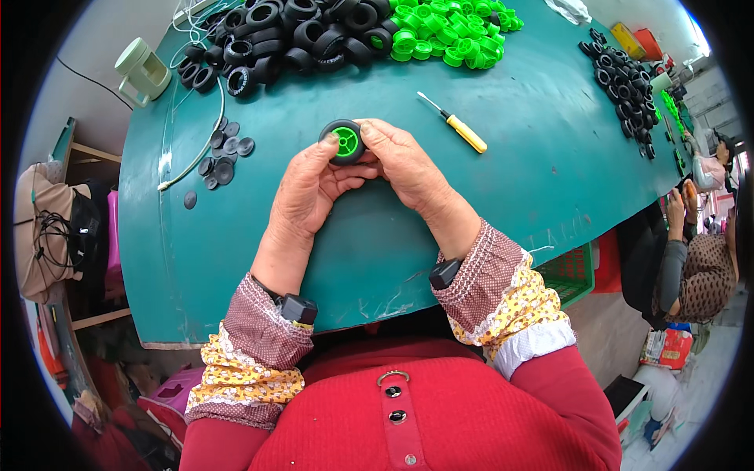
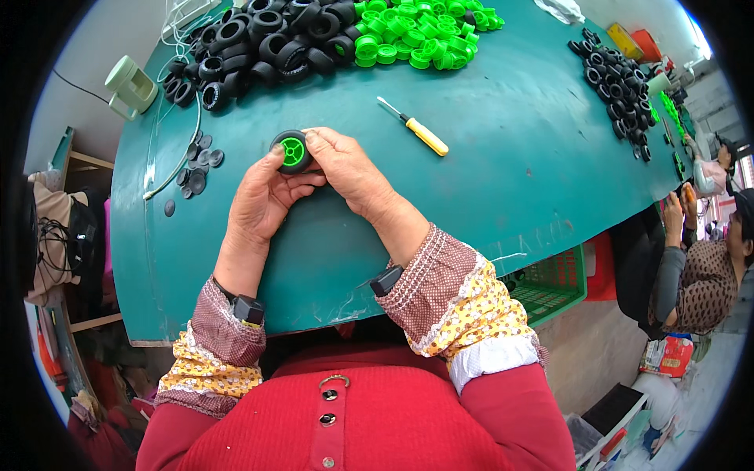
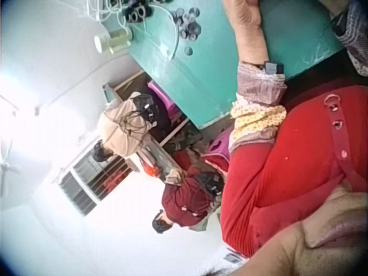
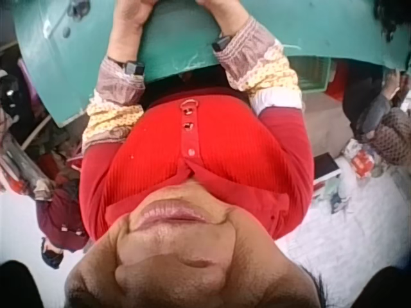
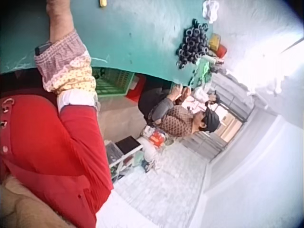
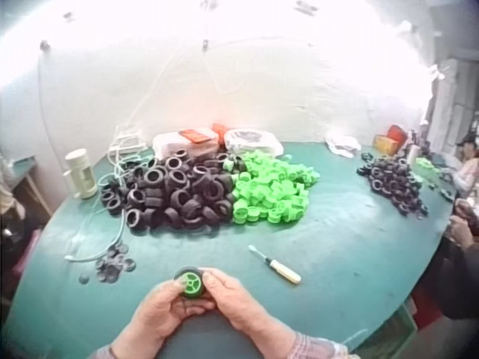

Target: Assembling small toy tires onto plastic rims at a workshop table.

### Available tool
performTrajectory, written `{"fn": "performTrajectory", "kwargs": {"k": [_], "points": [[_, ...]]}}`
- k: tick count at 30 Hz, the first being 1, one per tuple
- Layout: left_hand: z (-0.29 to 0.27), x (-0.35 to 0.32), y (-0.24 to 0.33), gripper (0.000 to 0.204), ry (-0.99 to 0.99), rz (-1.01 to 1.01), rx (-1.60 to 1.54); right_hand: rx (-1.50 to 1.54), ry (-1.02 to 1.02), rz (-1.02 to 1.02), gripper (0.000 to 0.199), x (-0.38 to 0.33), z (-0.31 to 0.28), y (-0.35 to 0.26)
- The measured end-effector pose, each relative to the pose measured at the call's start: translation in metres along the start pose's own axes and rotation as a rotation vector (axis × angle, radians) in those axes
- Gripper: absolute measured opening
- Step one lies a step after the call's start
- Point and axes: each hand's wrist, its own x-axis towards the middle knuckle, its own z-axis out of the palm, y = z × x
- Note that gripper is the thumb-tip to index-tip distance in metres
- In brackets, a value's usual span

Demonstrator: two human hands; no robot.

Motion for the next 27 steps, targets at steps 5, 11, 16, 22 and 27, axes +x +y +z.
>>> {"fn": "performTrajectory", "kwargs": {"k": [5, 11, 16, 22, 27], "points": [[0.004, 0.001, 0.0, 0.028, 0.012, -0.041, 0.104, -0.038, 0.014, -0.05, 0.032, -0.002, 0.0, 0.001], [0.011, -0.004, 0.003, 0.033, -0.018, 0.016, 0.258, -0.019, 0.032, -0.056, 0.031, -0.002, -0.003, 0.004], [0.008, -0.003, 0.003, 0.034, -0.063, 0.052, 0.32, -0.015, 0.018, -0.081, 0.032, -0.005, 0.001, -0.001], [0.012, -0.005, 0.003, 0.032, -0.037, 0.068, 0.252, -0.057, -0.028, -0.117, 0.031, -0.004, 0.0, -0.004], [0.017, -0.005, -0.001, 0.031, 0.038, 0.07, 0.231, -0.008, 0.001, -0.101, 0.031, -0.007, 0.007, -0.004]]}}
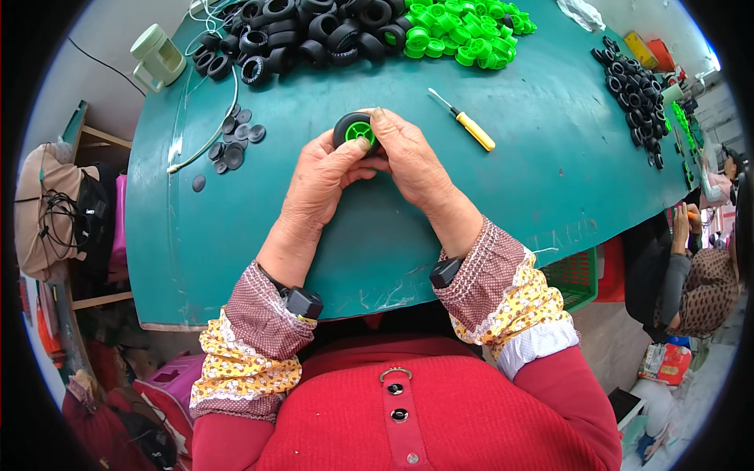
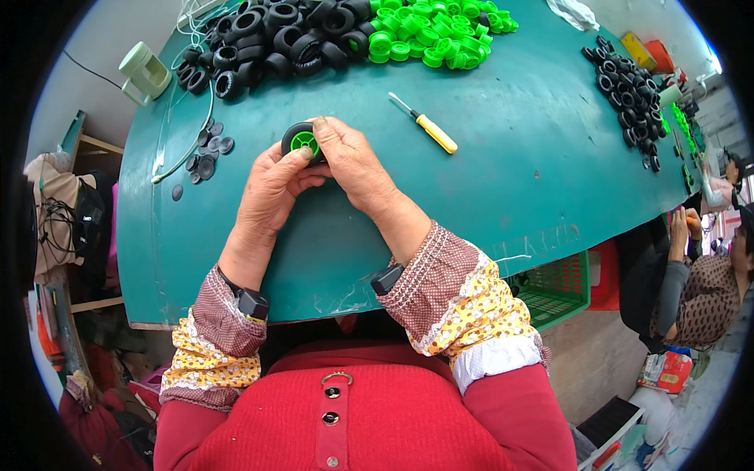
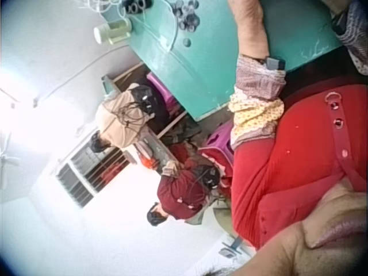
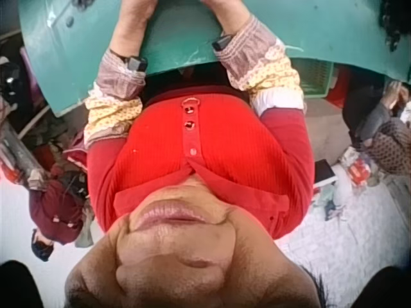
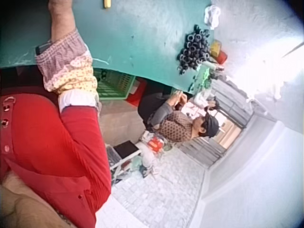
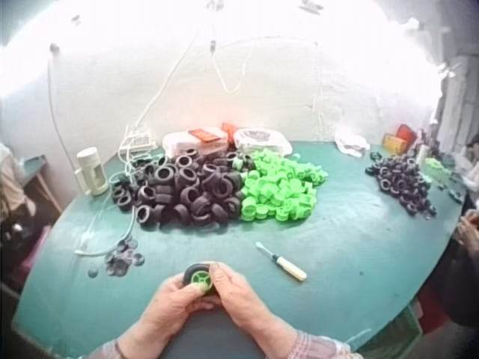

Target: Assembling small toy tires onto plastic rims at a workshop table.

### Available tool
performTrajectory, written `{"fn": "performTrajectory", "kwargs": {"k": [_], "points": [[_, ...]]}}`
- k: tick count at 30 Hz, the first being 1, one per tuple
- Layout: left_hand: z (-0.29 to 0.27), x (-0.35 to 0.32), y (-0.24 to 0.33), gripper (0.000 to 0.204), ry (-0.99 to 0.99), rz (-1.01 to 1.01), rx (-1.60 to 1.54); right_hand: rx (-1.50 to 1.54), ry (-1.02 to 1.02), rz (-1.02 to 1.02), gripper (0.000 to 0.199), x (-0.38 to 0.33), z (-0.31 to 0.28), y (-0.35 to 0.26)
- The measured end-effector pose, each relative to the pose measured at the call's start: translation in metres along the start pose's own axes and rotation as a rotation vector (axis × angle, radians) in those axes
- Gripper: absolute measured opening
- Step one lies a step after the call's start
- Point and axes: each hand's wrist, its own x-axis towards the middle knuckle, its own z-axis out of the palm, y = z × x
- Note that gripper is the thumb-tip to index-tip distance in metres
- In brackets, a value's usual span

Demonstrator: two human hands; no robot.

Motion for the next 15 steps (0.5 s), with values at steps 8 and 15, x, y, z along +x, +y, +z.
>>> {"fn": "performTrajectory", "kwargs": {"k": [8, 15], "points": [[-0.0011, -0.0006, -0.0044, 0.032, -0.008, 0.025, 0.143, 0.045, 0.011, 0.018, 0.031, 0.0029, -0.0076, 0.0061], [-0.0035, -0.0009, 0.0015, 0.031, 0.004, 0.021, 0.152, -0.003, -0.023, -0.004, 0.026, 0.0031, -0.0032, 0.0023]]}}
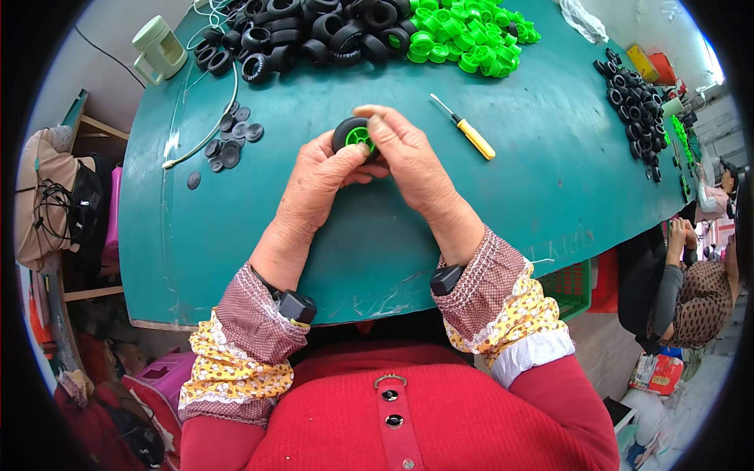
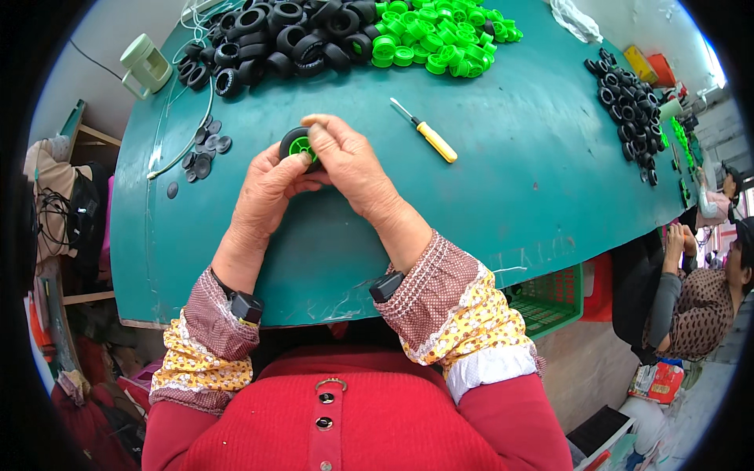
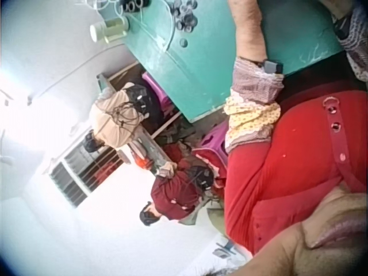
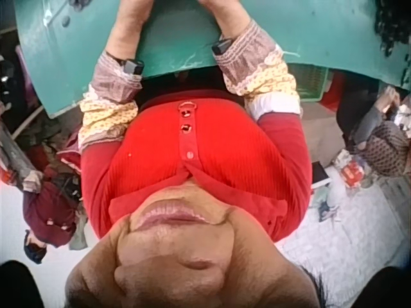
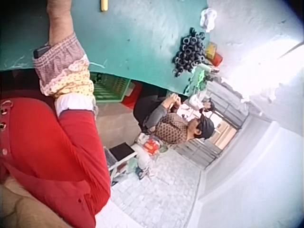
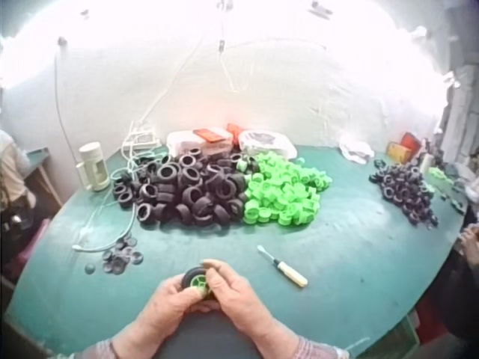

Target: Assembling small toy tires onto plastic rims at a workshop table.

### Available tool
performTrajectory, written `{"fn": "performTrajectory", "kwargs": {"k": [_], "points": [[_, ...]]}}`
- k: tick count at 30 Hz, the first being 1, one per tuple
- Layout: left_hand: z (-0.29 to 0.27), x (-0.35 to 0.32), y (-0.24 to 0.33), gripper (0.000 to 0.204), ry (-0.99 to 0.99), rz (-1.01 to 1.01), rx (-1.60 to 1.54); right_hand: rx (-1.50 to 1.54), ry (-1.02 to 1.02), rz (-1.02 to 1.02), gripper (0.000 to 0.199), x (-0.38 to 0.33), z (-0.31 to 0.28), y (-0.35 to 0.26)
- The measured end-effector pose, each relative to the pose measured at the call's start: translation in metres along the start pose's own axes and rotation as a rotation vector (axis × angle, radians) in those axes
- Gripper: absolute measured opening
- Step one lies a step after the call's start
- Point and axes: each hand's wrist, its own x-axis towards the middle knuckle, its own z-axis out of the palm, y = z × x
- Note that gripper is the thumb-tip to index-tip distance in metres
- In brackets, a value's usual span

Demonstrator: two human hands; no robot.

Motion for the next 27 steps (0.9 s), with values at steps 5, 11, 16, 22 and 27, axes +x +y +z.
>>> {"fn": "performTrajectory", "kwargs": {"k": [5, 11, 16, 22, 27], "points": [[0.0, 0.001, 0.001, 0.028, 0.024, -0.029, 0.072, -0.39, -0.037, -0.137, 0.027, 0.0, -0.004, -0.004], [-0.003, 0.002, -0.002, 0.025, 0.038, -0.003, 0.098, -0.412, 0.059, -0.189, 0.022, 0.0, 0.0, 0.005], [-0.002, 0.003, -0.001, 0.024, -0.002, -0.007, 0.191, -0.379, 0.032, -0.159, 0.021, -0.001, -0.002, 0.001], [-0.005, 0.006, -0.006, 0.025, 0.117, 0.204, 0.345, -0.269, 0.052, -0.171, 0.028, 0.001, -0.001, 0.003], [-0.004, 0.003, 0.003, 0.04, 0.318, 0.672, 1.135, -0.084, -0.011, 0.12, 0.041, 0.0, -0.005, -0.005]]}}
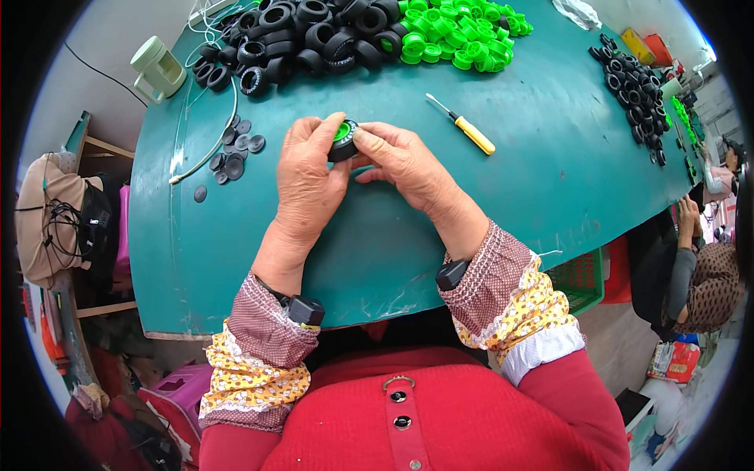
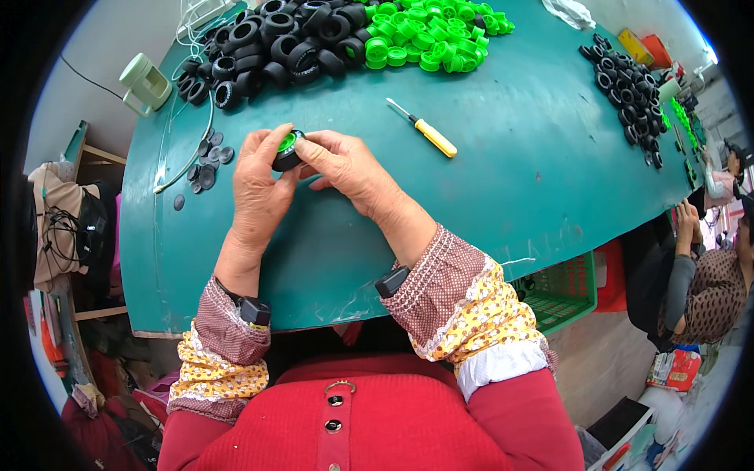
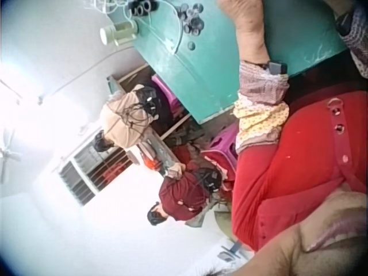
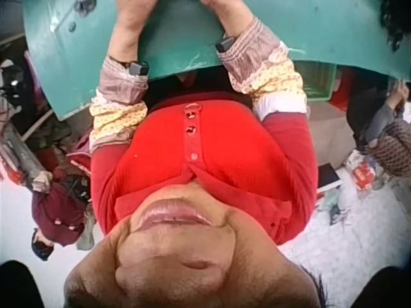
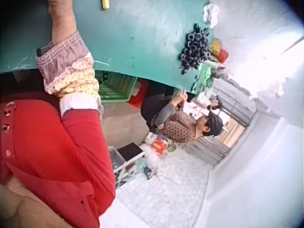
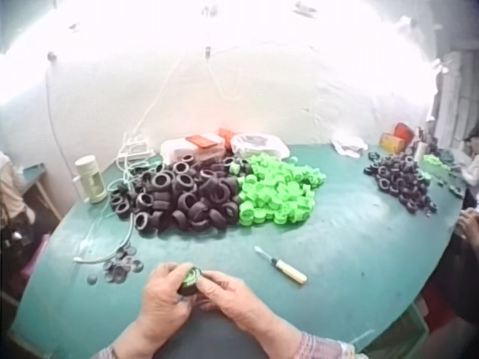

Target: Assembling small toy tires onto plastic rims at a workshop table.

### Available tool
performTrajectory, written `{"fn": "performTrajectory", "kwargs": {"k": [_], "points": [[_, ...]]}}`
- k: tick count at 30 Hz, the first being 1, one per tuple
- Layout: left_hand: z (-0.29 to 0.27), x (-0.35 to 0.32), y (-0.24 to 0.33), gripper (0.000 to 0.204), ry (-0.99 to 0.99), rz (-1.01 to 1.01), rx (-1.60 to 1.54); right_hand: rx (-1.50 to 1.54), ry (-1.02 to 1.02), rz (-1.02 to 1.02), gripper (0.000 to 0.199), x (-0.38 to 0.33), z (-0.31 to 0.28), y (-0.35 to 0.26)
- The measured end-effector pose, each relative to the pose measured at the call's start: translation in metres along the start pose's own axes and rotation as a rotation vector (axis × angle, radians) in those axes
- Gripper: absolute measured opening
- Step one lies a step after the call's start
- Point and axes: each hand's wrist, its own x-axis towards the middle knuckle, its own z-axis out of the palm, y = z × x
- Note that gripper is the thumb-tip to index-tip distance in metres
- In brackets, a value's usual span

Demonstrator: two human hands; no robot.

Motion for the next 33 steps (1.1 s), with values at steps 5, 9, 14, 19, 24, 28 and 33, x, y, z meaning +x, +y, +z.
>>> {"fn": "performTrajectory", "kwargs": {"k": [5, 9, 14, 19, 24, 28, 33], "points": [[-0.001, 0.001, 0.002, 0.063, -0.068, -0.196, -0.341, 0.215, -0.06, -0.002, 0.041, 0.002, -0.01, 0.001], [-0.002, 0.001, -0.011, 0.063, -0.186, -0.345, -0.566, 0.254, -0.12, -0.006, 0.037, 0.001, -0.009, -0.004], [-0.004, 0.003, -0.001, 0.059, -0.234, -0.268, -0.541, 0.263, -0.112, -0.001, 0.036, 0.004, -0.01, 0.003], [-0.001, 0.0, 0.001, 0.057, -0.252, -0.246, -0.314, -0.031, -0.008, -0.028, 0.031, 0.003, -0.006, 0.006], [-0.003, 0.004, -0.013, 0.036, -0.295, -0.479, -0.808, -0.229, -0.019, -0.106, 0.029, 0.003, -0.003, 0.006], [0.002, 0.001, -0.018, 0.025, -0.255, -0.441, -0.732, -0.349, 0.015, -0.186, 0.026, 0.004, -0.002, 0.009], [0.003, -0.001, -0.013, 0.021, -0.237, -0.48, -0.66, -0.444, 0.12, -0.267, 0.022, 0.006, 0.0, 0.017]]}}
